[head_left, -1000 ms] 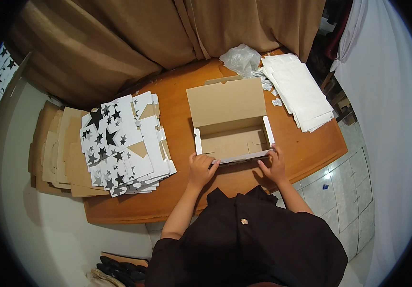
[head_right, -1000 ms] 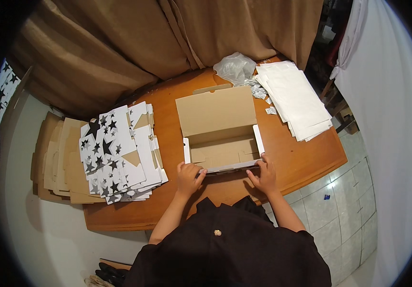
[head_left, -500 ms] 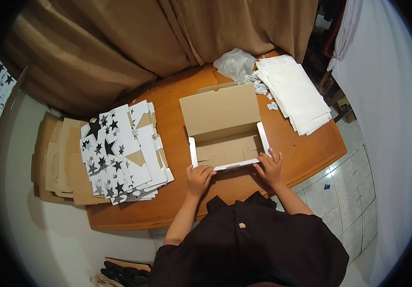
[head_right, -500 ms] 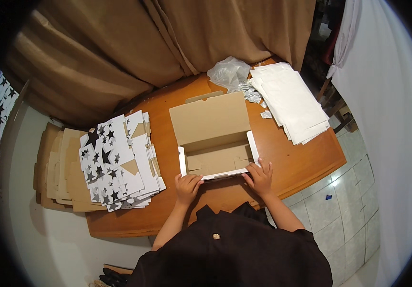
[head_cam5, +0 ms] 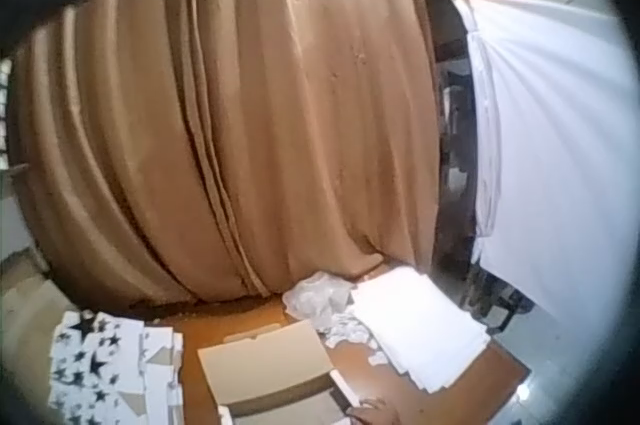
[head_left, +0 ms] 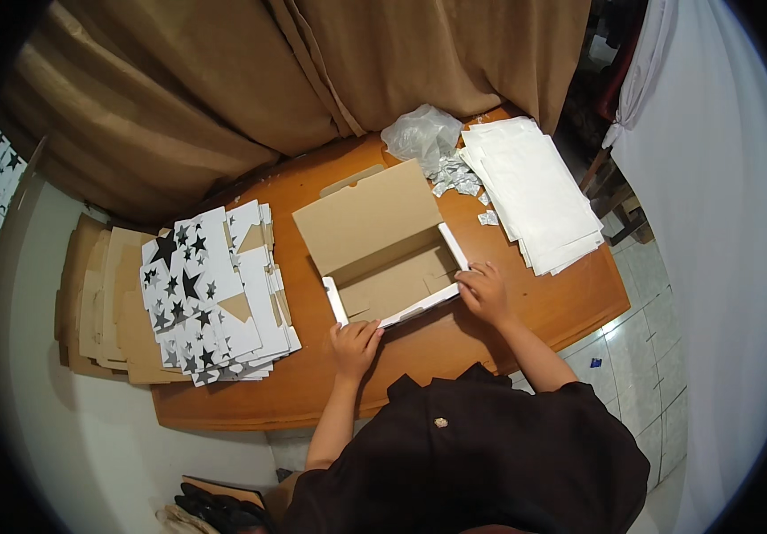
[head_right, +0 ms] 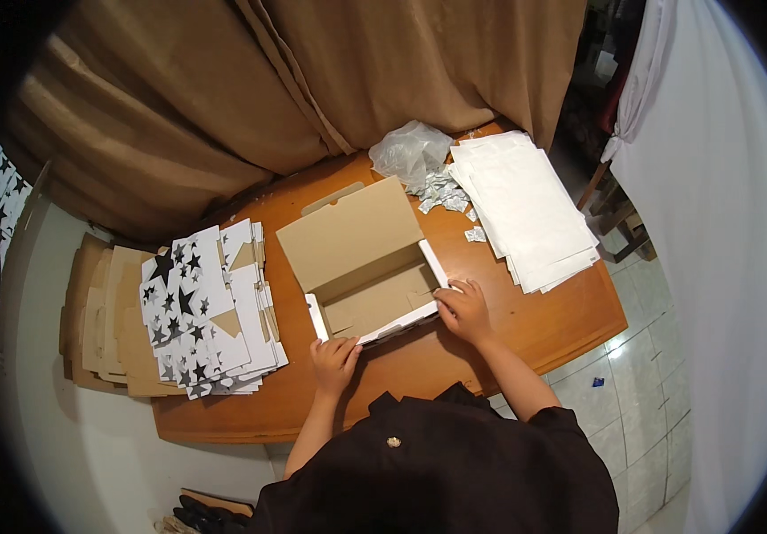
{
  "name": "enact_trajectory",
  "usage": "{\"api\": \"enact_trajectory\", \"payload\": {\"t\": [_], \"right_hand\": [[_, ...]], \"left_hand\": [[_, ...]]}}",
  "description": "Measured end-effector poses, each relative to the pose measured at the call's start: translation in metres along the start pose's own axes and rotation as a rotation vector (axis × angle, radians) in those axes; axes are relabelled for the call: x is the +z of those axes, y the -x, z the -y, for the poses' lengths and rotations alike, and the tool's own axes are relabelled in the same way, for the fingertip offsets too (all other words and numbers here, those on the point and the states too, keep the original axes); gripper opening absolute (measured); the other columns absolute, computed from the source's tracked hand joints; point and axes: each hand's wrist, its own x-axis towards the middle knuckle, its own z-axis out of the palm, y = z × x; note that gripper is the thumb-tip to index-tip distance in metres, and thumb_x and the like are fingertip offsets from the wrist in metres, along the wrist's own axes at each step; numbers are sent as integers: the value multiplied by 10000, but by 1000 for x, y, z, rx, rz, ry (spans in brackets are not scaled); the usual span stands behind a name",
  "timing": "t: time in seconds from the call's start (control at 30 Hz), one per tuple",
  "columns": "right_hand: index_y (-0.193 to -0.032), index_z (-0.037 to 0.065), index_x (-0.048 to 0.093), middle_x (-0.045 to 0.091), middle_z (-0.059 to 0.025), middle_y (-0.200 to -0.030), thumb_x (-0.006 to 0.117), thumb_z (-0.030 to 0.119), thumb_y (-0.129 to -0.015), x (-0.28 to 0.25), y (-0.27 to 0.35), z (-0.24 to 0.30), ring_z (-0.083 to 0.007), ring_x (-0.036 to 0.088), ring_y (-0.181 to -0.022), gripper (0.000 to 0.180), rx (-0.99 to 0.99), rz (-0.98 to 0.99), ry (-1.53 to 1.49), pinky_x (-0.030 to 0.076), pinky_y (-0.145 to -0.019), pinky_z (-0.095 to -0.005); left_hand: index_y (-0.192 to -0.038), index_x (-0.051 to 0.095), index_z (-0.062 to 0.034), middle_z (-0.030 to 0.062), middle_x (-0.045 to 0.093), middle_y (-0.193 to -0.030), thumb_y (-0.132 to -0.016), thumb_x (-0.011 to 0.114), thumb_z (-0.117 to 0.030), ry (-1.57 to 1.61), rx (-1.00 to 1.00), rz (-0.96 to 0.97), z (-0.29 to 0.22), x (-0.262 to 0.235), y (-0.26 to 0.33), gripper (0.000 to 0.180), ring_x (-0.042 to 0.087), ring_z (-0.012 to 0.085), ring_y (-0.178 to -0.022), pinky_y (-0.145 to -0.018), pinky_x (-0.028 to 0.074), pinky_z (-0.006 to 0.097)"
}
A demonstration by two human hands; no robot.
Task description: Folding and stacking cardboard shoe boxes.
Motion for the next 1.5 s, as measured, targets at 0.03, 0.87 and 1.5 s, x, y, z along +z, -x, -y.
{"api": "enact_trajectory", "payload": {"t": [0.03, 0.87, 1.5], "right_hand": [[-941, 99, 638, 657, -59, -937, 607, 149, -782, 2, 3, -5, -263, 557, -1023, 169, 15, -99, -13, 351, -918, -465], [-919, 134, 582, 617, -27, -726, 635, 129, -770, -39, 31, -111, -221, 593, -831, 158, 654, -241, 496, 198, -1026, -606], [-880, 122, 589, 634, -91, -680, 541, 7, -752, -69, 5, -80, -256, 623, -731, 179, 698, -216, 386, 320, -938, -470]], "left_hand": [[-914, 686, -161, -2, 617, -820, -803, 656, -266, 34, -7, -1, -5, 2, -3, 156, 574, 176, -804, -826, 348, 402], [-830, 684, -133, 79, 565, -1070, -687, 656, -192, 8, -92, -111, -14, -23, -36, 158, 462, 287, -1138, -981, 248, 471], [-774, 678, -128, 65, 561, -1022, -684, 680, -115, 398, 277, -73, -90, 3, -100, 92, 496, 282, -1065, -899, 356, 400]]}}
